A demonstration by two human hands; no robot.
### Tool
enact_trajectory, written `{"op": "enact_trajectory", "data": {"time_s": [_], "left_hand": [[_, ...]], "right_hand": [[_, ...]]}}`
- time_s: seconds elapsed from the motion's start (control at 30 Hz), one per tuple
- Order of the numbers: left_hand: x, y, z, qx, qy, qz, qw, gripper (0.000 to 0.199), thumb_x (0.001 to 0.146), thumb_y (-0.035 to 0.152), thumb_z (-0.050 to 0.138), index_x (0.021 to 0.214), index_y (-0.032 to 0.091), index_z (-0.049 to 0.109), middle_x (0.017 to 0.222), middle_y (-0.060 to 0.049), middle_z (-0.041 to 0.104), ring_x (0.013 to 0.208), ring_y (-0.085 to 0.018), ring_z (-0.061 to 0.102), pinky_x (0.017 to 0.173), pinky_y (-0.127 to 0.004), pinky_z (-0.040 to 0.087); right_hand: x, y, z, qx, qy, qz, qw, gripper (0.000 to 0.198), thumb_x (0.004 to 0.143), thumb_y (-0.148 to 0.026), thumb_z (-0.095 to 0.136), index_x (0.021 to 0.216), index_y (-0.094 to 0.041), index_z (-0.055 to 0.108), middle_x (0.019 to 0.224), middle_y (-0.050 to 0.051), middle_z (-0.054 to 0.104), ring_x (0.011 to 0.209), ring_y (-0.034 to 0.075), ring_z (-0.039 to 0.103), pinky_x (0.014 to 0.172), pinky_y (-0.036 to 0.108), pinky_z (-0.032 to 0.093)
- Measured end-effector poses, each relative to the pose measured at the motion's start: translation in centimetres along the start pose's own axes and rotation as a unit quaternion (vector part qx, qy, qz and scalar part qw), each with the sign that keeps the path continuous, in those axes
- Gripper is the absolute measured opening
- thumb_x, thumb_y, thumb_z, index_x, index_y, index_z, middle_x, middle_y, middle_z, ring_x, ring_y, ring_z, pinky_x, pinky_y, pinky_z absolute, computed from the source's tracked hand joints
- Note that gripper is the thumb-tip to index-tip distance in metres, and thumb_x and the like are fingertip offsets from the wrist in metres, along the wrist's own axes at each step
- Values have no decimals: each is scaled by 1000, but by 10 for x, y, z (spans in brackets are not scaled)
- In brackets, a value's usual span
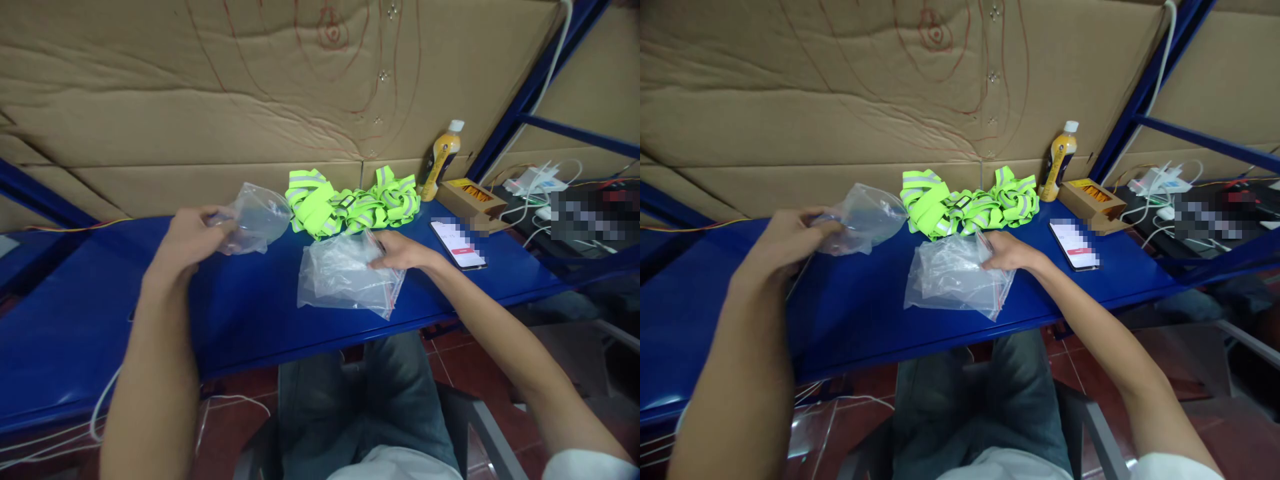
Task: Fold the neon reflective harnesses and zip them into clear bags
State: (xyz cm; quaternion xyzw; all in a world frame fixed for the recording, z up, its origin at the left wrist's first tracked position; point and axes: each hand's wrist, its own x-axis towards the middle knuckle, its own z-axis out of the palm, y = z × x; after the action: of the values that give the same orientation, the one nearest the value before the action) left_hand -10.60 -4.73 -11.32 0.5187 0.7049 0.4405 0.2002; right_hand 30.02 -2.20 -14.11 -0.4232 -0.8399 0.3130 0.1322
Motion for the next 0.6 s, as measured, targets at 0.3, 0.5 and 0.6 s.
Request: {"op": "enact_trajectory", "data": {"time_s": [0.3,0.5,0.6], "left_hand": [[-22,12,-28,-88,-254,94,959,64,57,34,97,119,23,85,101,-10,83,78,-24,76,61,-29,61],[-32,12,-13,-146,-399,158,891,68,66,51,102,127,27,84,125,-13,82,104,-34,79,82,-40,66],[-31,9,-1,-192,-420,162,872,74,73,63,97,134,25,81,129,-15,80,108,-34,78,84,-38,64]], "right_hand": [[-22,-44,-53,159,68,-194,966,54,82,-47,91,124,-20,69,121,6,74,114,28,71,105,46,59],[29,-77,-29,16,78,-260,962,73,78,-34,86,146,-20,62,157,12,61,150,34,52,129,51,39],[39,-78,-18,17,38,-205,978,38,80,-34,83,113,-18,73,112,6,75,112,27,68,106,43,54]]}}
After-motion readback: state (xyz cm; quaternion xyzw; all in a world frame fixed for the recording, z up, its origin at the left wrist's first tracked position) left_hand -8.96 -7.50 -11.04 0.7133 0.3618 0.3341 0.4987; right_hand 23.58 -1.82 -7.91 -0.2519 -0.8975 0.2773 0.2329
